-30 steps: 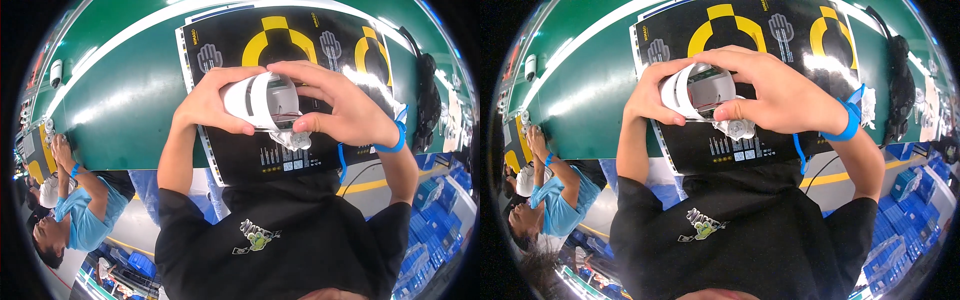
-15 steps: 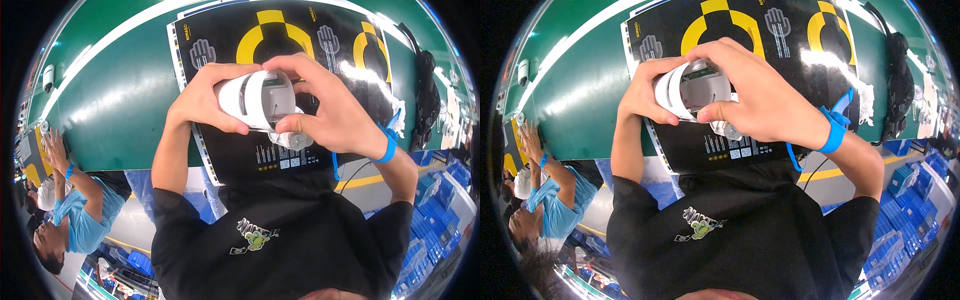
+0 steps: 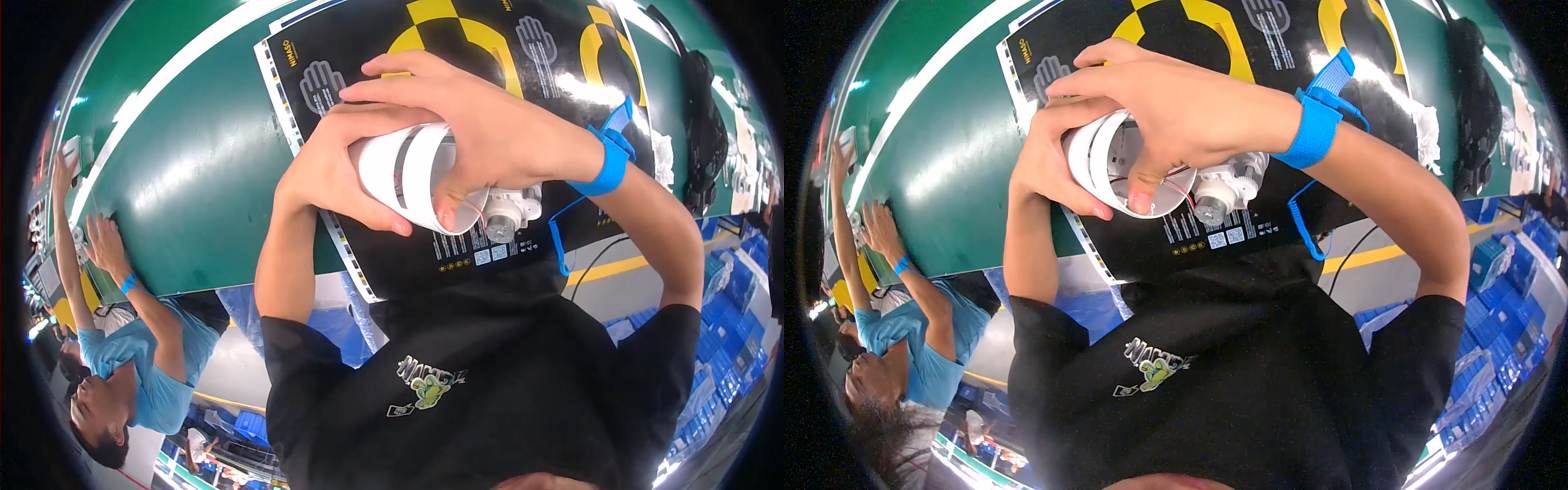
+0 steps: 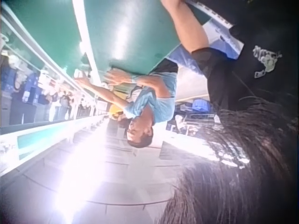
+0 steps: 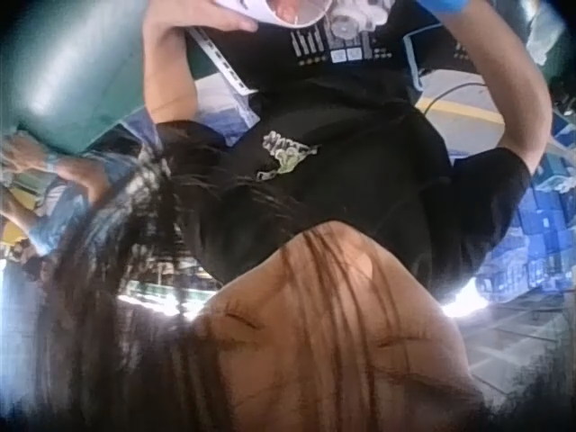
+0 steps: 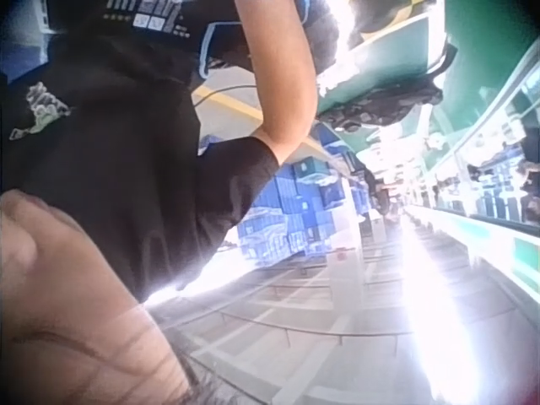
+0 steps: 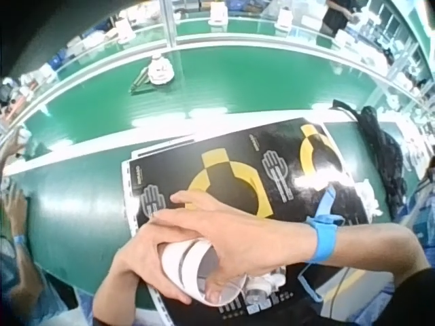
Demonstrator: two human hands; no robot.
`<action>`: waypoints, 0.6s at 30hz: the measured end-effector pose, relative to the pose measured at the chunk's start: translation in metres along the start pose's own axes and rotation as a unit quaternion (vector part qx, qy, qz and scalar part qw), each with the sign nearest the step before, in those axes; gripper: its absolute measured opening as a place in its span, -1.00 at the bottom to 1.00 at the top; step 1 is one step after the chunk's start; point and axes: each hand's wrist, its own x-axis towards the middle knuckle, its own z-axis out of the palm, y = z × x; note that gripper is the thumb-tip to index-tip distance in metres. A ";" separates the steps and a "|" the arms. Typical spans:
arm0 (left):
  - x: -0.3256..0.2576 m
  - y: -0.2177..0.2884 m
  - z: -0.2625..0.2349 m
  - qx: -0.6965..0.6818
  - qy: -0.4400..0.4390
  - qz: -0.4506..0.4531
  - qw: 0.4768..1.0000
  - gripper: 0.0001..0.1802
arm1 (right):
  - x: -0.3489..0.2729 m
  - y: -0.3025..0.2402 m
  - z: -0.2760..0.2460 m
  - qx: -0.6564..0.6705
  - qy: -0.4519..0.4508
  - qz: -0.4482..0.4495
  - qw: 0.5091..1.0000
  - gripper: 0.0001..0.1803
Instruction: Assemble internal electronic components, such as circuit boards and lenses, into a security camera housing.
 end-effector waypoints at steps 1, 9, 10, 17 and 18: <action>0.000 0.000 0.000 -0.002 -0.009 0.001 1.000 -0.14 | -0.002 -0.002 0.000 -0.013 0.003 0.013 1.000 0.15; -0.002 -0.001 0.002 0.033 -0.009 0.009 0.999 0.04 | -0.057 0.043 -0.018 0.376 -0.084 0.019 0.923 0.25; 0.000 -0.002 0.001 0.020 -0.029 0.002 0.999 0.05 | -0.077 0.053 -0.029 0.257 -0.129 -0.022 0.957 0.30; 0.001 -0.004 0.009 -0.078 0.010 -0.052 0.996 0.10 | -0.120 0.028 0.006 0.067 0.072 -0.026 0.995 -0.30; 0.001 -0.005 0.009 -0.057 0.017 -0.050 0.997 0.10 | -0.122 0.024 0.002 0.077 0.073 -0.023 0.994 -0.31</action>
